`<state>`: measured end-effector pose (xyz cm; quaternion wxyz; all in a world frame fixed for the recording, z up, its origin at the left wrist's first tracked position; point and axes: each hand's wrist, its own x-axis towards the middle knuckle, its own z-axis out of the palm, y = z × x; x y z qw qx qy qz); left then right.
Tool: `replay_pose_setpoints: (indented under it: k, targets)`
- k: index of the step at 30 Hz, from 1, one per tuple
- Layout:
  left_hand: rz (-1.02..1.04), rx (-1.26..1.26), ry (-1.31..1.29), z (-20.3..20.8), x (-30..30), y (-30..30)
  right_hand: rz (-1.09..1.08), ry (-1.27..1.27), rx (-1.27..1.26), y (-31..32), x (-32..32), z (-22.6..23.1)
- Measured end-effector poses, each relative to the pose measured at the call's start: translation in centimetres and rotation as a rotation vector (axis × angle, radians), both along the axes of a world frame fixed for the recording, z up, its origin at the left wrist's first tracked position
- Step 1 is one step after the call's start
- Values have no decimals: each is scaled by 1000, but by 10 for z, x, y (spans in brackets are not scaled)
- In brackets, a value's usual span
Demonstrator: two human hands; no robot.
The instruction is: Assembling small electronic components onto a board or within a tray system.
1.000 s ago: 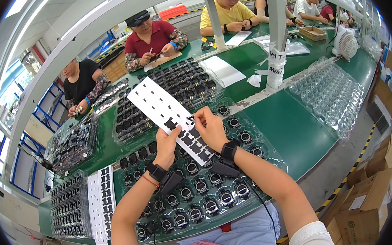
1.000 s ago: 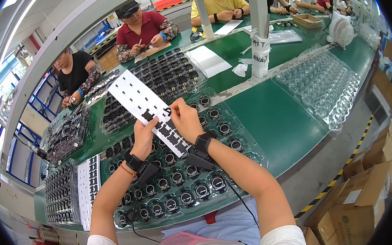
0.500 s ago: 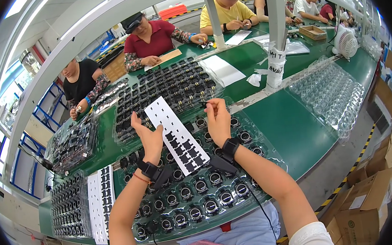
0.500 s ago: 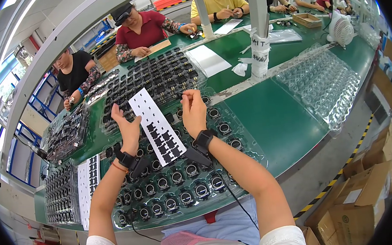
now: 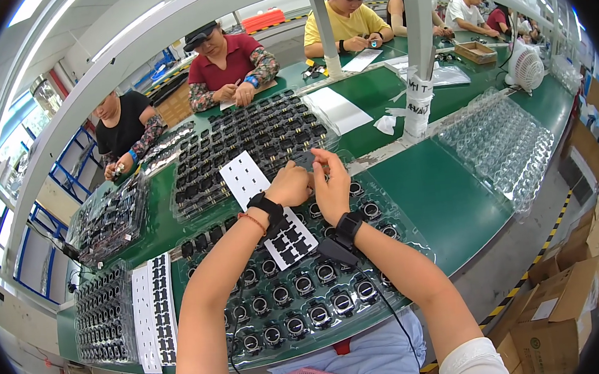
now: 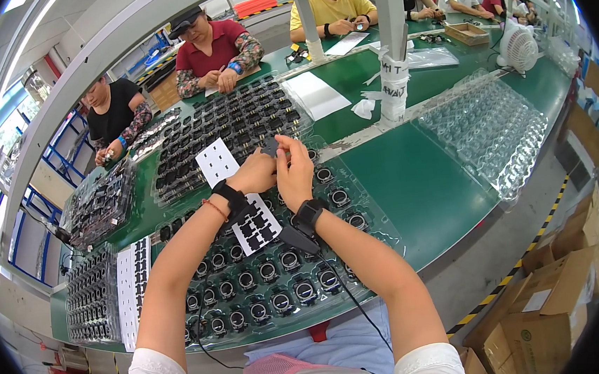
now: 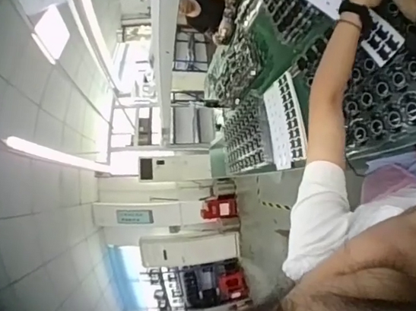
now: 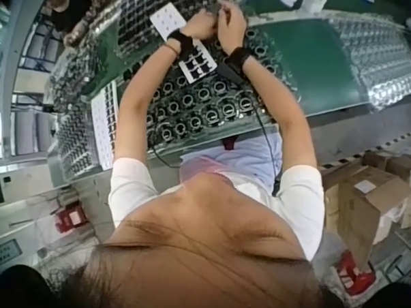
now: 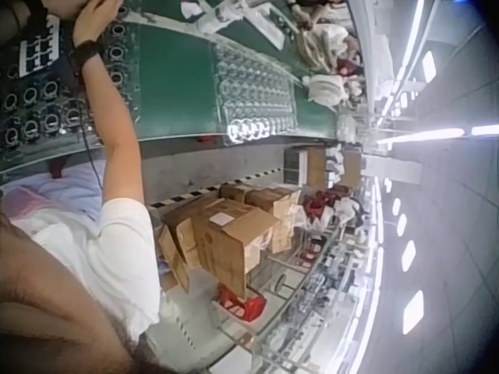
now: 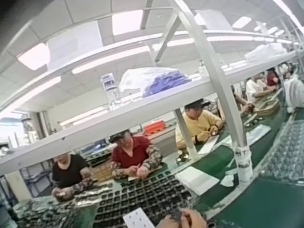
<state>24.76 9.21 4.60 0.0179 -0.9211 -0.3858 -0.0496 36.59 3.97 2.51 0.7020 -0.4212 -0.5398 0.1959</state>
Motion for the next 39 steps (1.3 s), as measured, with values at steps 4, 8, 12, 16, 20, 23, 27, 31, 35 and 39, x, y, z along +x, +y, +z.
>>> replay_pose_setpoints:
  k: [4,8,12,16,20,23,27,31,35,39]
  targets:
    - [22,-99,38,-6,0,11,-26,-29,68,3,-2,-2]
    - [9,-21,131,2,2,5,-19,-3,74,0,-1,0]
    - [-8,141,106,9,4,1,27,38,-17,-4,-1,5]
    - [-111,229,-61,11,-9,2,55,57,-49,-4,-3,6]
    - [18,84,-314,22,-10,-16,65,53,-29,-4,-1,4]
    - [179,-248,-749,8,-24,-23,60,46,13,-2,-3,3]
    - [243,-749,-1300,5,-29,-59,22,-13,64,2,0,-1]
    - [291,-872,-1397,-9,-47,-76,36,-85,54,1,-1,0]
    - [275,-864,-1527,-11,-50,-88,13,-116,65,-1,-3,-1]
    - [262,-952,-1558,-21,-57,-88,166,-126,-52,-3,-5,-4]
